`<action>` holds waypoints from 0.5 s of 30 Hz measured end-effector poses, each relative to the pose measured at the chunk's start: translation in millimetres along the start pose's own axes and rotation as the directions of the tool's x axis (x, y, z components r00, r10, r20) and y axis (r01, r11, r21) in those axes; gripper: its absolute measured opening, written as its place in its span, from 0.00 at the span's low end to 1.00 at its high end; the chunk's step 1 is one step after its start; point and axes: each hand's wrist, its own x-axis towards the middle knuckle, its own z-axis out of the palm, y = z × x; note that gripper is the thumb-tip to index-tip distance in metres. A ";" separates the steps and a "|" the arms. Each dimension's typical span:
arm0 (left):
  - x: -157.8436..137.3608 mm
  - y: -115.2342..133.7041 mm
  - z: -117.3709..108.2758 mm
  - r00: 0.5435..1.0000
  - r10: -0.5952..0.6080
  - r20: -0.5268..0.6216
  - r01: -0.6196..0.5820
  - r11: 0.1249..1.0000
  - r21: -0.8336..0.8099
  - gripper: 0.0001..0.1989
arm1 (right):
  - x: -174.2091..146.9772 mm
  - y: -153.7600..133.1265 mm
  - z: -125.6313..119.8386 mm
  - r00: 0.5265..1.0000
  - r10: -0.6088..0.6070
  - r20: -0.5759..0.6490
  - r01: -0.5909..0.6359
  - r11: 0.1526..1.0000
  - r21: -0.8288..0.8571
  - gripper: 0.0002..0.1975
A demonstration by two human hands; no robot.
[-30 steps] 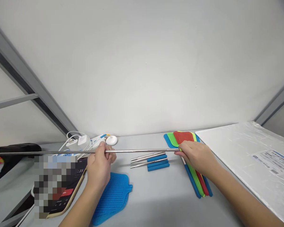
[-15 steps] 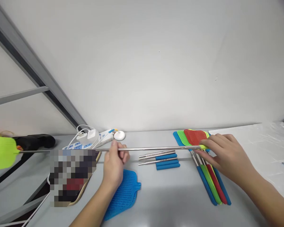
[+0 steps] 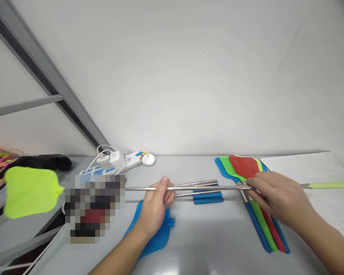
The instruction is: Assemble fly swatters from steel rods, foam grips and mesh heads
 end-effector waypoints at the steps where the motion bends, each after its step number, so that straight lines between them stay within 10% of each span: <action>1: 5.4 3.8 -4.1 0.998 0.006 -0.069 -0.012 0.996 -0.087 0.26 | -3.4 7.7 -1.1 1.000 0.020 0.001 -0.020 1.000 -0.016 0.07; 8: 32.7 34.1 -36.1 0.920 0.072 -0.385 -0.201 0.930 -0.308 0.24 | -22.3 42.3 -4.1 0.981 0.190 -0.047 -0.195 0.968 -0.157 0.11; 15: 11.8 5.8 -4.5 0.991 -0.056 -0.123 0.025 0.972 -0.235 0.26 | -3.4 -4.2 5.6 0.994 0.109 -0.004 -0.109 0.987 -0.114 0.17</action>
